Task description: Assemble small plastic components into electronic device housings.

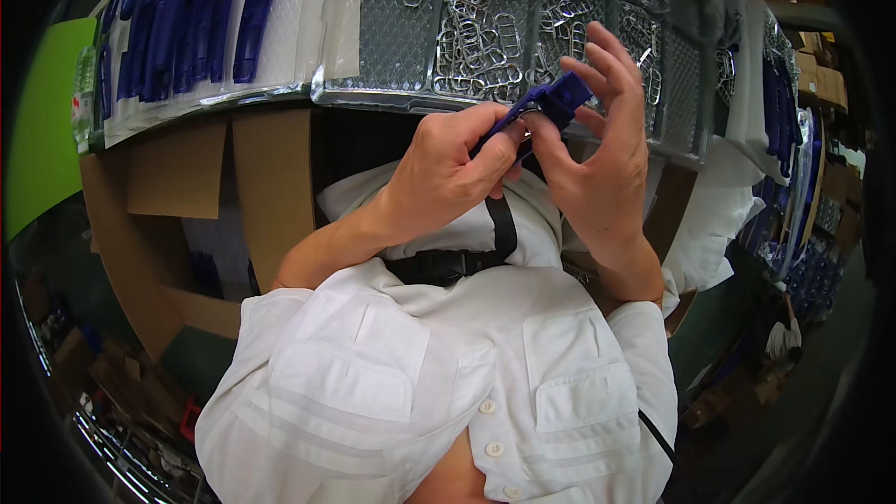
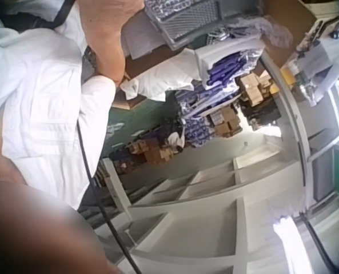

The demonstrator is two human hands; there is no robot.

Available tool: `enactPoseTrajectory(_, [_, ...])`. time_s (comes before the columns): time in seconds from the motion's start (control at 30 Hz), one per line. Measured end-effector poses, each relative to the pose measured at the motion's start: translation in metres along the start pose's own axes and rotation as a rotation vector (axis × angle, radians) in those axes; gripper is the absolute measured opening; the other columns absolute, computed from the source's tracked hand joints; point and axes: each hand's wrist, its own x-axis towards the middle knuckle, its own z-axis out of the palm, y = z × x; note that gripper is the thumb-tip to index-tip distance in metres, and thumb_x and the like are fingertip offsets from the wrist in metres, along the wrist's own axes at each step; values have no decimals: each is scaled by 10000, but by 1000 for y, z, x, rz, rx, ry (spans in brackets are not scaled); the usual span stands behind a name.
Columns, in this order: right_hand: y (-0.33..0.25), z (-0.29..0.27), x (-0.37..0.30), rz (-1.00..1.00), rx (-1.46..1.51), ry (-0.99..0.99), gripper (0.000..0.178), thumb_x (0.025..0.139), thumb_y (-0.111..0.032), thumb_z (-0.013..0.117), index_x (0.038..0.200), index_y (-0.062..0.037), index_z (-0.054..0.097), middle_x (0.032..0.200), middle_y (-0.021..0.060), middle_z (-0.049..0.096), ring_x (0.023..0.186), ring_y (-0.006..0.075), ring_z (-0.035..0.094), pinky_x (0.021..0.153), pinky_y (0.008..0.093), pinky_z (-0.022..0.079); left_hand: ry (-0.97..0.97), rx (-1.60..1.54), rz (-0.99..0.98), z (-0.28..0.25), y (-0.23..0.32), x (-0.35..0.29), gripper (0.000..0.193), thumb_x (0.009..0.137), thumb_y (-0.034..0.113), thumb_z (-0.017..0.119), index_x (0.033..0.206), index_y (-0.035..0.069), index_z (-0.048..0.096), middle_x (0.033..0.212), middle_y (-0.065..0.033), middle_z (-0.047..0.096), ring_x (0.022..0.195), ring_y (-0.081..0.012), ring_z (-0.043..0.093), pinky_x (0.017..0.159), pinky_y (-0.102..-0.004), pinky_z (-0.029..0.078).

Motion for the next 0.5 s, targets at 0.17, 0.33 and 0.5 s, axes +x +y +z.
enactPoseTrajectory(0.17, [21, -5, 2, 386, 507, -398, 231, 908, -18, 711, 1129, 26, 661, 1067, 125, 705, 923, 166, 724, 811, 330, 631, 17, 104, 59, 1, 5, 1, 177, 1030, 108, 583, 1043, -34, 687, 717, -55, 695, 598, -86, 652, 548, -256, 561])
enactPoseTrajectory(0.33, [29, 4, 1, 287, 469, -344, 154, 914, -22, 708, 1051, 31, 663, 935, 96, 704, 836, 150, 715, 761, 308, 620, 48, 108, 55, -2, 3, 7, 159, 1019, 104, 605, 994, -26, 692, 714, -56, 695, 584, -83, 644, 534, -255, 546])
enactPoseTrajectory(0.5, [42, 10, 9, 255, 471, -420, 141, 922, 8, 696, 1059, 22, 666, 1004, 81, 714, 882, 138, 701, 771, 281, 586, 82, 200, 46, -9, 2, 12, 170, 1006, 143, 656, 999, -23, 692, 687, -62, 676, 567, -114, 636, 523, -274, 503])
